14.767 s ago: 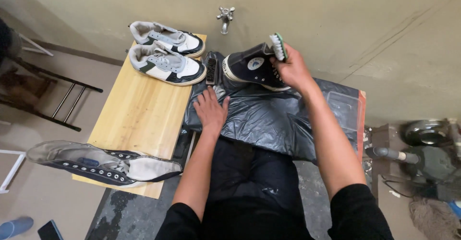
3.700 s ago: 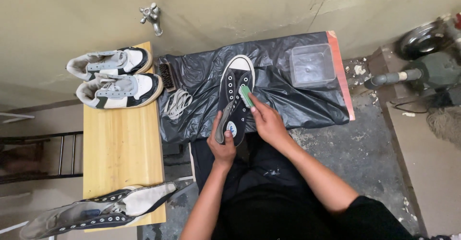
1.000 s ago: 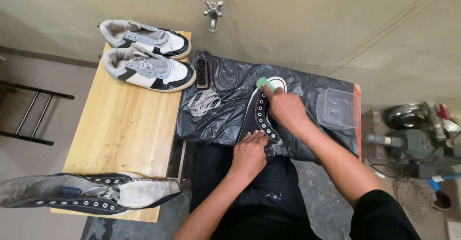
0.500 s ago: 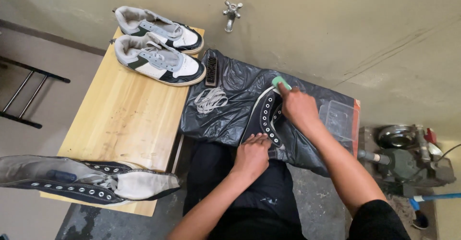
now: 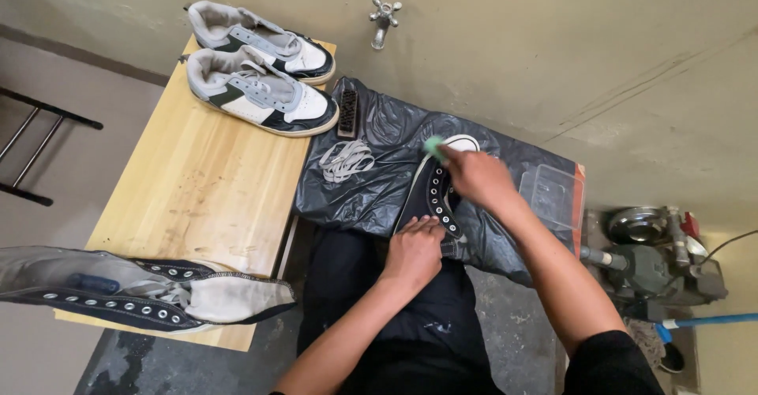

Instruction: The person is using a small green applicator to touch up or clean a black high-top sneaker on a repair bench.

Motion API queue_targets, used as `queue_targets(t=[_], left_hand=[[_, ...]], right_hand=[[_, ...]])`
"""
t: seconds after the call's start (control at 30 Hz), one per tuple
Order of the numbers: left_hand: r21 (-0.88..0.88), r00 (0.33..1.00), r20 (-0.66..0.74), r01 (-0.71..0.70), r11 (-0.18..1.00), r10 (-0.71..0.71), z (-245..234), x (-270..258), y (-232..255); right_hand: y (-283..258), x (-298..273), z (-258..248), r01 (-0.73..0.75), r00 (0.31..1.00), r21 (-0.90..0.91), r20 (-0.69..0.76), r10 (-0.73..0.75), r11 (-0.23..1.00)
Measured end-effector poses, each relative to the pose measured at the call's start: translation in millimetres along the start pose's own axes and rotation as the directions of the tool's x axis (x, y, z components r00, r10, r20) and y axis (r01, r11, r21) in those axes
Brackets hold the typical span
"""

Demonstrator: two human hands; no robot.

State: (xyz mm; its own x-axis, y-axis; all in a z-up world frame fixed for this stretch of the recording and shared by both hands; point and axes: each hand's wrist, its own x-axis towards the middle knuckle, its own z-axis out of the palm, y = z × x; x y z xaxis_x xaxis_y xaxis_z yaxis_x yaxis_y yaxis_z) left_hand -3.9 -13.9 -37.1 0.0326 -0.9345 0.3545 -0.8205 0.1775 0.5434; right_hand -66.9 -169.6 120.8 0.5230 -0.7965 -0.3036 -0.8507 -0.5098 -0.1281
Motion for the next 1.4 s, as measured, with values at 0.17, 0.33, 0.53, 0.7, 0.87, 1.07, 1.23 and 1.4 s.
queue_targets(t=[0.17, 0.33, 0.53, 0.7, 0.87, 1.07, 1.23, 1.4], left_hand=[[-0.022, 1.000, 0.006, 0.016, 1.000, -0.016, 7, -2, -2], [-0.012, 1.000, 0.001, 0.012, 1.000, -0.012, 4, 1, 0], [0.032, 0.995, -0.094, -0.010, 0.999, 0.013, -38, 1, 4], [-0.279, 0.996, -0.050, 0.060, 0.958, -0.077, -102, -26, 2], [-0.272, 0.993, -0.015, 0.106, 0.957, -0.115, -65, -44, -12], [-0.176, 0.988, -0.145, -0.083, 0.981, 0.058, -69, -34, -8], [0.090, 0.928, -0.219, -0.288, 0.953, 0.301, -82, -20, -2], [0.241, 0.854, -0.276, -0.383, 0.892, 0.442, -47, -29, -22]], right_hand=[[21, 18, 28, -0.072, 0.993, -0.192, -0.107, 0.052, 0.979], [-39, -23, 30, 0.033, 0.999, -0.094, 0.037, -0.030, 0.995], [-49, -33, 5, 0.131, 0.963, 0.040, 0.232, -0.137, 0.991], [19, -18, 8, 0.057, 0.982, 0.531, -0.181, 0.048, 0.845], [62, -16, 41, 0.155, 0.922, 0.782, -0.333, 0.196, 0.603], [88, -31, 47, 0.250, 0.882, 0.846, -0.399, 0.250, 0.470], [109, -40, 56, 0.211, 0.825, 0.781, -0.465, 0.322, 0.588], [96, -44, 54, -0.111, 0.875, 0.487, -0.365, 0.317, 0.866]])
